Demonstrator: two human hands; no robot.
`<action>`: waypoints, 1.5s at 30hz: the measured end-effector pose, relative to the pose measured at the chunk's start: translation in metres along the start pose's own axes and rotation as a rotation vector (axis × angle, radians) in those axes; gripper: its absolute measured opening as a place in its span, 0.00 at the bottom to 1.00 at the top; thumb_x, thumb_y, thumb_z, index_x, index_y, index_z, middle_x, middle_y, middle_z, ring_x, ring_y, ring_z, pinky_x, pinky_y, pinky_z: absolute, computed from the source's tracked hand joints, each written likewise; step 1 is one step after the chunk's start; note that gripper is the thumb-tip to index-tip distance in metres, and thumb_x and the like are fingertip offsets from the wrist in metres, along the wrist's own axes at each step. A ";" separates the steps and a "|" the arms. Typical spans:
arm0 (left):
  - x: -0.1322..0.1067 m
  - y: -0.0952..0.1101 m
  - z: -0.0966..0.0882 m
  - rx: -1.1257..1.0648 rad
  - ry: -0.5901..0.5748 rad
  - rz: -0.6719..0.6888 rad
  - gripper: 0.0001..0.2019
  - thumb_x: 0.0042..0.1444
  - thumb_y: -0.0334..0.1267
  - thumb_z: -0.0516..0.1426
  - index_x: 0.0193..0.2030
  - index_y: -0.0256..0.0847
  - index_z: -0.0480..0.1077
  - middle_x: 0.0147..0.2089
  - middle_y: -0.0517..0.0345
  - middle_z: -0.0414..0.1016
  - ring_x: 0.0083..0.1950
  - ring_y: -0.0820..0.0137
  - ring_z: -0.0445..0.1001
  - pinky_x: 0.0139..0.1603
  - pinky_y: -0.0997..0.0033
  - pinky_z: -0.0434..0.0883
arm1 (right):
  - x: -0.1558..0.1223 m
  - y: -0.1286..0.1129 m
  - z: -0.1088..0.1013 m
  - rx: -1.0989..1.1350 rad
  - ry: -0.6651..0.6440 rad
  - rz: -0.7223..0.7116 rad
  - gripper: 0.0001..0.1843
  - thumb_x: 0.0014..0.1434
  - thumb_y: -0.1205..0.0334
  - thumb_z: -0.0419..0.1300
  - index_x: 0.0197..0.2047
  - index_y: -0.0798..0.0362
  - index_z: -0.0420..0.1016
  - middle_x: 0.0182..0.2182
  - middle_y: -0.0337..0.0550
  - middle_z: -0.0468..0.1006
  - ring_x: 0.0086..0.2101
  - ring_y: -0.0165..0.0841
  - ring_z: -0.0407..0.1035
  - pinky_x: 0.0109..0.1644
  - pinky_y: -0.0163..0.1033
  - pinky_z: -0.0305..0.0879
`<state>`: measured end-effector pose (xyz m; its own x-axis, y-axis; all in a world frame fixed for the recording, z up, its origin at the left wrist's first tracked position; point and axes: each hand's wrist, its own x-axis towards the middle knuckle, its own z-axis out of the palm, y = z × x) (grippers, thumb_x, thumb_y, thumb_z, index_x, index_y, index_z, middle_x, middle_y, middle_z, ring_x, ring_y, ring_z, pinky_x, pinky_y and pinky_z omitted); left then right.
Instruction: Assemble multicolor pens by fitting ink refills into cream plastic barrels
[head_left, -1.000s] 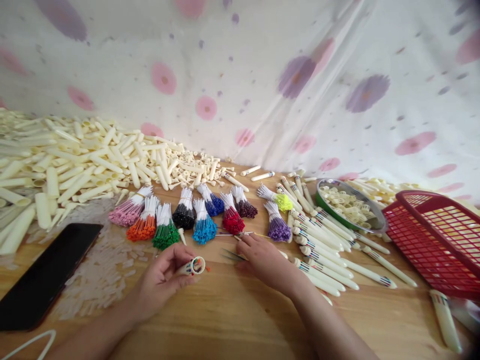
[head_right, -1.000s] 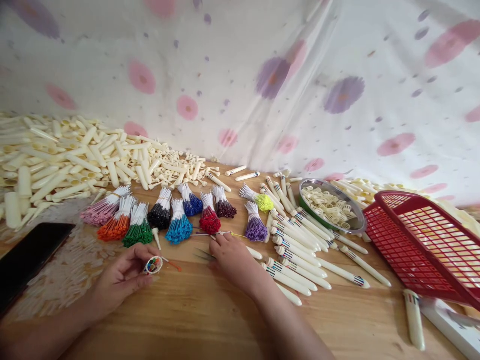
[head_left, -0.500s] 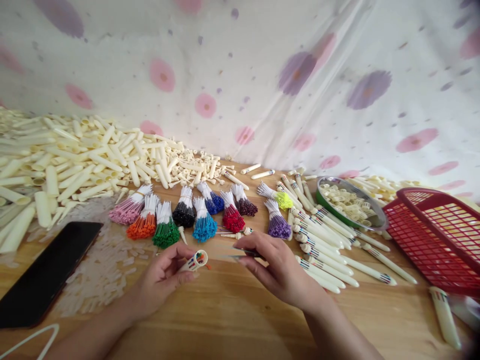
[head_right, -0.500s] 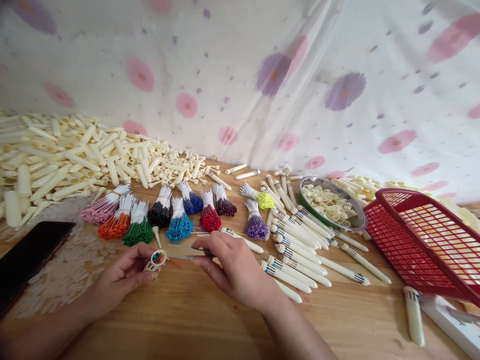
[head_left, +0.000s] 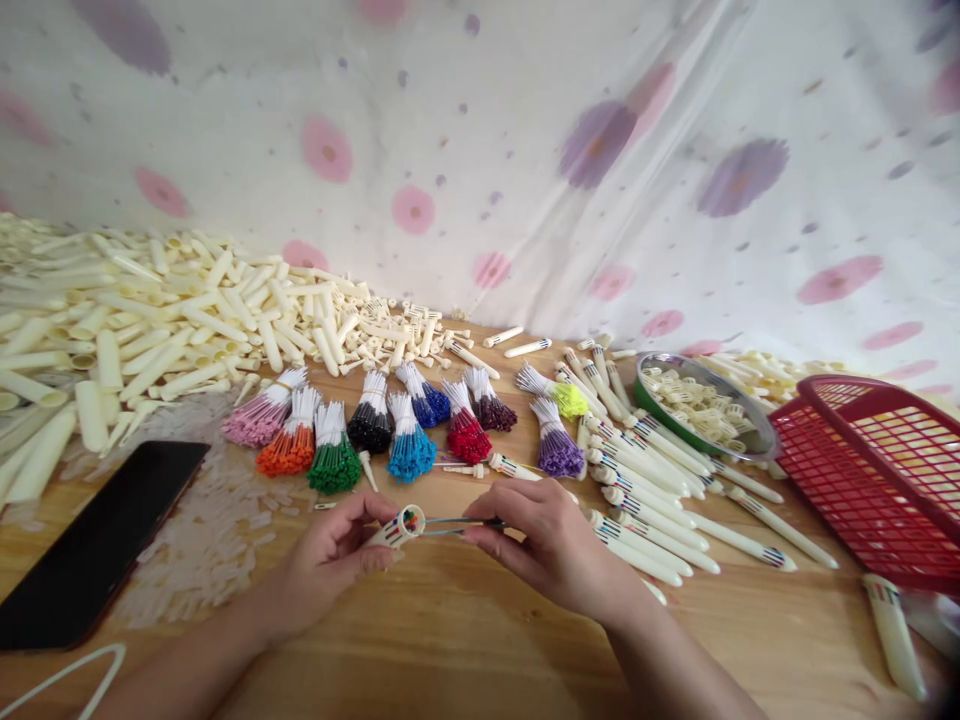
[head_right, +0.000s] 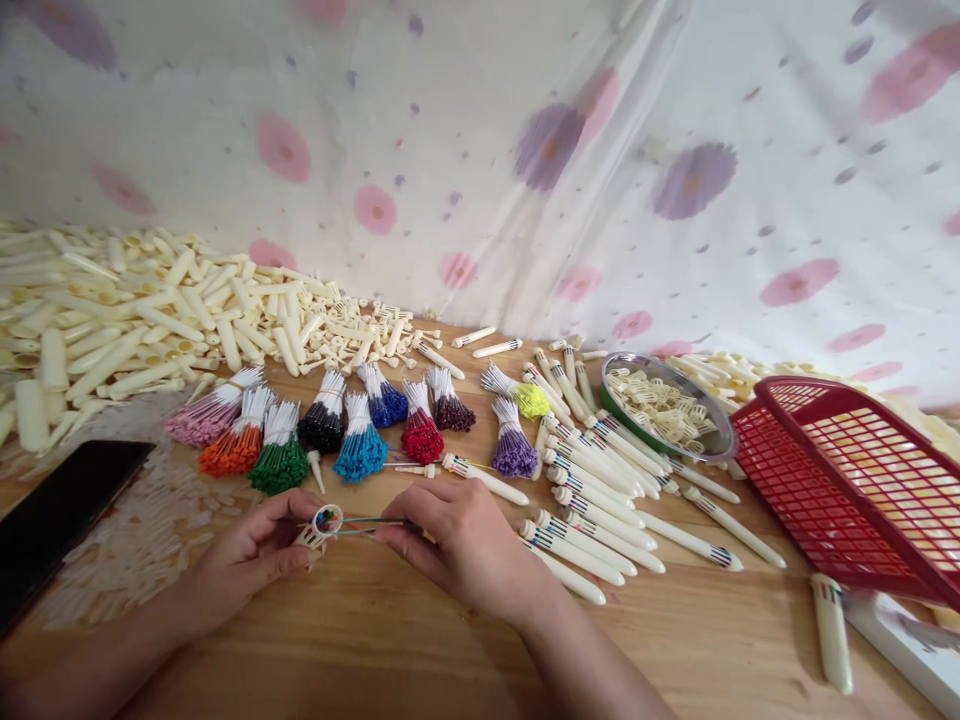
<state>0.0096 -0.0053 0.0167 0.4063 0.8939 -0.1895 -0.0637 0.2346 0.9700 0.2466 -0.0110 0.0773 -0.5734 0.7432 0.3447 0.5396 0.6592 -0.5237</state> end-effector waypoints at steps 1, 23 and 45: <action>0.000 0.001 0.000 0.007 0.001 -0.002 0.10 0.42 0.35 0.64 0.33 0.42 0.71 0.34 0.62 0.73 0.38 0.71 0.70 0.40 0.74 0.66 | 0.000 0.000 0.000 -0.001 0.000 -0.002 0.08 0.62 0.61 0.53 0.35 0.55 0.70 0.25 0.40 0.73 0.25 0.26 0.64 0.27 0.31 0.57; -0.003 0.007 0.000 0.215 -0.198 0.103 0.16 0.55 0.43 0.55 0.48 0.44 0.74 0.36 0.51 0.80 0.25 0.72 0.70 0.24 0.77 0.69 | 0.000 -0.002 0.003 -0.075 0.000 -0.038 0.11 0.63 0.63 0.50 0.31 0.56 0.70 0.20 0.39 0.68 0.22 0.26 0.60 0.26 0.31 0.53; 0.001 -0.004 -0.001 0.112 0.062 0.097 0.14 0.51 0.41 0.59 0.45 0.45 0.73 0.37 0.56 0.80 0.30 0.71 0.73 0.31 0.75 0.72 | 0.005 0.015 0.002 -0.346 -0.250 0.430 0.10 0.63 0.58 0.50 0.37 0.54 0.67 0.28 0.44 0.76 0.28 0.33 0.71 0.29 0.33 0.59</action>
<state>0.0093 -0.0044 0.0128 0.3462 0.9329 -0.0992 0.0037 0.1044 0.9945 0.2509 0.0026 0.0694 -0.3639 0.9297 -0.0571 0.9005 0.3355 -0.2768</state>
